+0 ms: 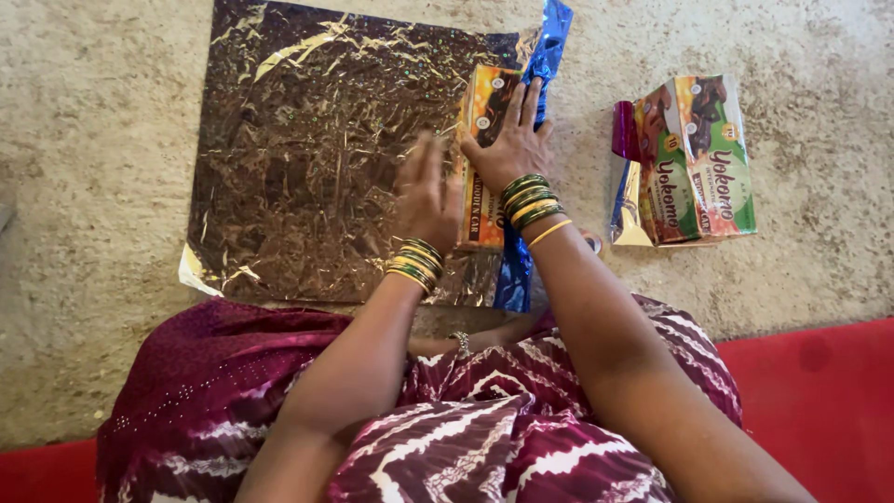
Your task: The person wraps a rectangular box in blue metallic paper, folds the ends, and secures the package with adhesive tape. The wrapped item is placed on the floor beside other boxes.
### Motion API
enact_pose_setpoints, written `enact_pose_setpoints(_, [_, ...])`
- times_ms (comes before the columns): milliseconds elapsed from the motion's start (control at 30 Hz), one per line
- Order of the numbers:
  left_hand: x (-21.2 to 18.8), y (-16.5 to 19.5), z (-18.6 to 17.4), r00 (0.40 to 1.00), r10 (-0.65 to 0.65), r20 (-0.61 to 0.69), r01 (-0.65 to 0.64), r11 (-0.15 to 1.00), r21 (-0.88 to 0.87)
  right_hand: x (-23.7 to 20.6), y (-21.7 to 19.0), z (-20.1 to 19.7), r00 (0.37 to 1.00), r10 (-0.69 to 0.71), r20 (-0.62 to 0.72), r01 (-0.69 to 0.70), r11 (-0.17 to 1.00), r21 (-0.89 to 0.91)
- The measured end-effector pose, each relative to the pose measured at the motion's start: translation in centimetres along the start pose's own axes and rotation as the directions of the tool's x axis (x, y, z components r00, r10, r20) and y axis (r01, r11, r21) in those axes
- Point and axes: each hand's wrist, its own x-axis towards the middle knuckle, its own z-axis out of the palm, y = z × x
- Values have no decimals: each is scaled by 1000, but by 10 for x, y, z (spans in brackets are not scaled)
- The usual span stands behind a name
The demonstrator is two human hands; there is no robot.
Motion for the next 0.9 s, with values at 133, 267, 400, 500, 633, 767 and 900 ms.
enact_pose_setpoints(133, [-19,26,10,980,197,38,-156,867,-474,2,5,7,999,-40,-29,39,999,-24])
enact_pose_setpoints(267, [-26,30,14,971,185,151,-122,927,-354,0,2,1,999,-24,27,25,1000,-12])
enact_pose_setpoints(400, [-28,30,19,973,108,204,-47,958,-282,-4,-6,-14,997,-64,46,65,998,-22])
enact_pose_setpoints(500, [-31,32,23,973,111,204,-44,951,-306,0,-4,-23,993,-16,118,27,995,-91])
enact_pose_setpoints(633, [-39,36,22,976,62,207,4,952,-305,43,21,-36,992,-51,112,68,986,-151])
enact_pose_setpoints(767, [-45,42,16,982,51,183,7,953,-303,115,46,-57,942,-300,153,289,953,89])
enact_pose_setpoints(900, [-50,51,11,984,34,175,16,960,-281,137,54,-68,940,-337,62,297,892,342])
